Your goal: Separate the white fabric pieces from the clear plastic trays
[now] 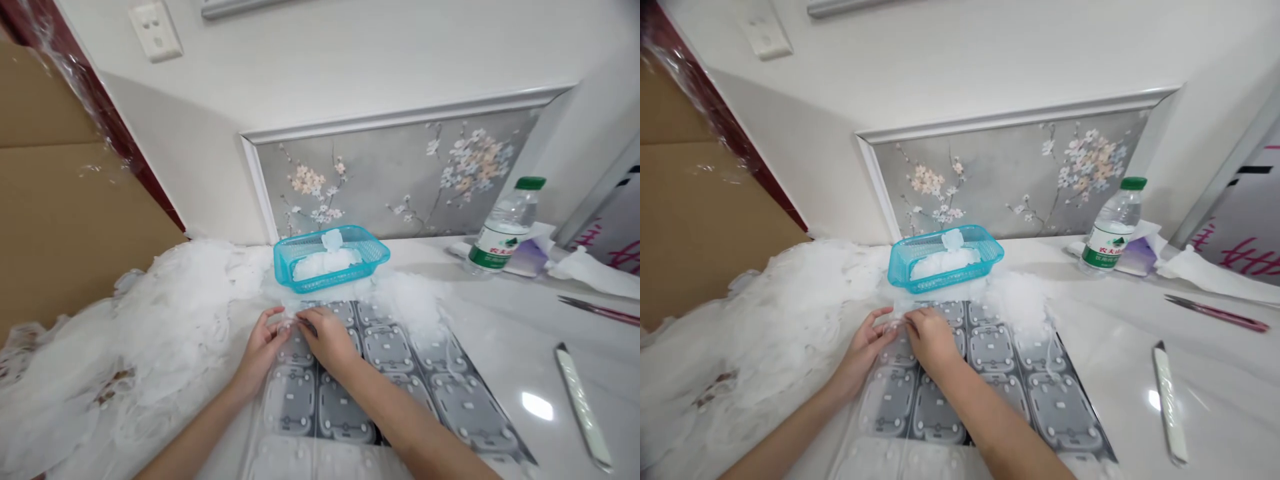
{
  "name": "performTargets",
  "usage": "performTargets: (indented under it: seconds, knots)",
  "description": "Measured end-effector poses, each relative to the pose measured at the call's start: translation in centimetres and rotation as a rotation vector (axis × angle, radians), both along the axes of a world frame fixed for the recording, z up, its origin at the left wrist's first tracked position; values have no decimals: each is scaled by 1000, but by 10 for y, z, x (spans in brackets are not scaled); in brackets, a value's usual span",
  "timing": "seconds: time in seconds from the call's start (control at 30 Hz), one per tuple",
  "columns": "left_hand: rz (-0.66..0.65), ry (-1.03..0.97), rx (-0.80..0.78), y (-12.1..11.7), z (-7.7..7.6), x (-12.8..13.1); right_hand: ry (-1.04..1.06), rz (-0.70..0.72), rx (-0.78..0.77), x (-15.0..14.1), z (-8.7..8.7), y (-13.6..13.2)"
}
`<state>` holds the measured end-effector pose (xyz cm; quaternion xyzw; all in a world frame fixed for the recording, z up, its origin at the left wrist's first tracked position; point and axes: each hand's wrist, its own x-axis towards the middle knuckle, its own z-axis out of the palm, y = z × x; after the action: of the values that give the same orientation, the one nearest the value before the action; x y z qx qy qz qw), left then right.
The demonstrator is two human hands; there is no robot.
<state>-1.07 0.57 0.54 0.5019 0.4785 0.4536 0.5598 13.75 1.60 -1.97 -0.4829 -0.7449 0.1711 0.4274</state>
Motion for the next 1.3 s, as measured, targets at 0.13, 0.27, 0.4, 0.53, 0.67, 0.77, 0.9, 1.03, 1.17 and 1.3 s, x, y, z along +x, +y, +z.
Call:
performTargets:
  seconds: [0.13, 0.27, 0.4, 0.53, 0.67, 0.77, 0.9, 1.03, 1.17, 1.3]
  knots:
    - [14, 42, 35, 0, 1, 1, -5, 10, -19, 2, -1, 3]
    - [15, 79, 70, -1, 3, 3, -11, -13, -15, 3, 4, 0]
    - [-11, 114, 117, -2, 3, 5, 42, -87, 24, 3, 12, -1]
    - [-23, 154, 177, -2, 1, 3, 193, -250, 77, 16, 20, 8]
    - [-27, 179, 174, 0, -1, 1, 422, -551, 144, 52, 28, 26]
    - [-40, 192, 149, 2, 1, 3, 562, -760, 198, 83, 35, 39]
    - [-14, 210, 130, 2, 5, 5, 667, -955, 267, 128, 56, 42]
    - [59, 204, 110, 3, 4, 0, 630, -1210, 395, 179, 75, 19]
    - [108, 202, 104, 6, 4, -2, 118, -1107, 353, 198, 49, -10]
    - [133, 206, 84, 6, 4, -1, -105, -821, 118, 188, 7, -16]
